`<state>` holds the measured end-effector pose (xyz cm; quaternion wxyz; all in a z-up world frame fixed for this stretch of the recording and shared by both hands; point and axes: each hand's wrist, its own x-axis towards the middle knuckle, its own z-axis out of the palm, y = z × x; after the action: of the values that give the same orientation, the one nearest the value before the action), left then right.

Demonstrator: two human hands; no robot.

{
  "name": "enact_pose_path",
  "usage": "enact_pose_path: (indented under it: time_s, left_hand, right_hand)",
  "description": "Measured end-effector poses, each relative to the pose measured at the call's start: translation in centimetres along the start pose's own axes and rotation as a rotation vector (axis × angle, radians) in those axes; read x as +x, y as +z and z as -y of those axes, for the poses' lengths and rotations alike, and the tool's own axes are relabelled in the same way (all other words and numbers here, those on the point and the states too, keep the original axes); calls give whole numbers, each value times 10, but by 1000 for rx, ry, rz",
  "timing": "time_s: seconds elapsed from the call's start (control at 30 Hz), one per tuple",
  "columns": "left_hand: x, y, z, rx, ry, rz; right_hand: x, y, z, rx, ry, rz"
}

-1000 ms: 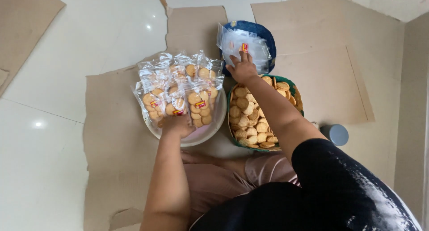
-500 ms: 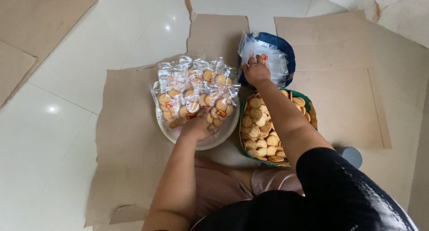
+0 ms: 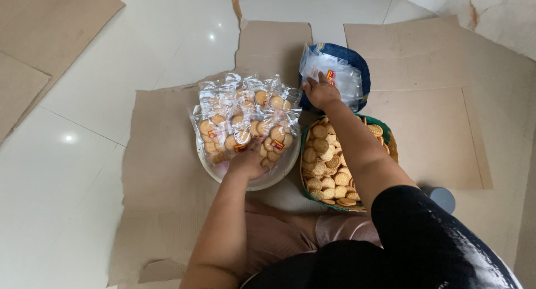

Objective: The person picks up cookies from a container by hand and places them into small plastic bags, then places the filled bags onto a plate.

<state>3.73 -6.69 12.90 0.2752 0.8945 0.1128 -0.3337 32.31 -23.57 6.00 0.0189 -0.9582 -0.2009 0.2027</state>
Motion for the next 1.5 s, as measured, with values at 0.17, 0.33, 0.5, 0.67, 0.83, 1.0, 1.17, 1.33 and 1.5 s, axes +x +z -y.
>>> enact_pose_path:
  time_s: [0.17, 0.33, 0.5, 0.67, 0.83, 1.0, 1.17, 1.33, 1.5]
  left_hand:
    - [3, 3, -1, -6, -11, 9]
    - [4, 0, 0, -26, -10, 30]
    - [-3, -6, -2, -10, -5, 42]
    - [6, 4, 22, -104, 19, -43]
    - [18, 21, 39, -183, 35, -193]
    - [34, 45, 55, -318, 119, -475]
    - [-2, 52, -2, -699, 361, -696]
    - [-36, 54, -85, -1273, 614, -772]
    - [-57, 89, -132, -1246, 710, -592]
  right_hand:
    - [3, -4, 2, -37, 1, -7]
    - [10, 24, -8, -21, -3, -130]
    - [-44, 40, -17, 405, -89, -745]
    - [-100, 18, -41, 808, -261, -865]
    - [-123, -39, -74, 1472, -260, -772]
    - [-207, -83, -87, 1995, 8, -542]
    - [-229, -29, -101, 1811, -77, -716]
    - [-258, -19, -52, 1495, -257, -727]
    - [-331, -20, 22, 952, -433, -644]
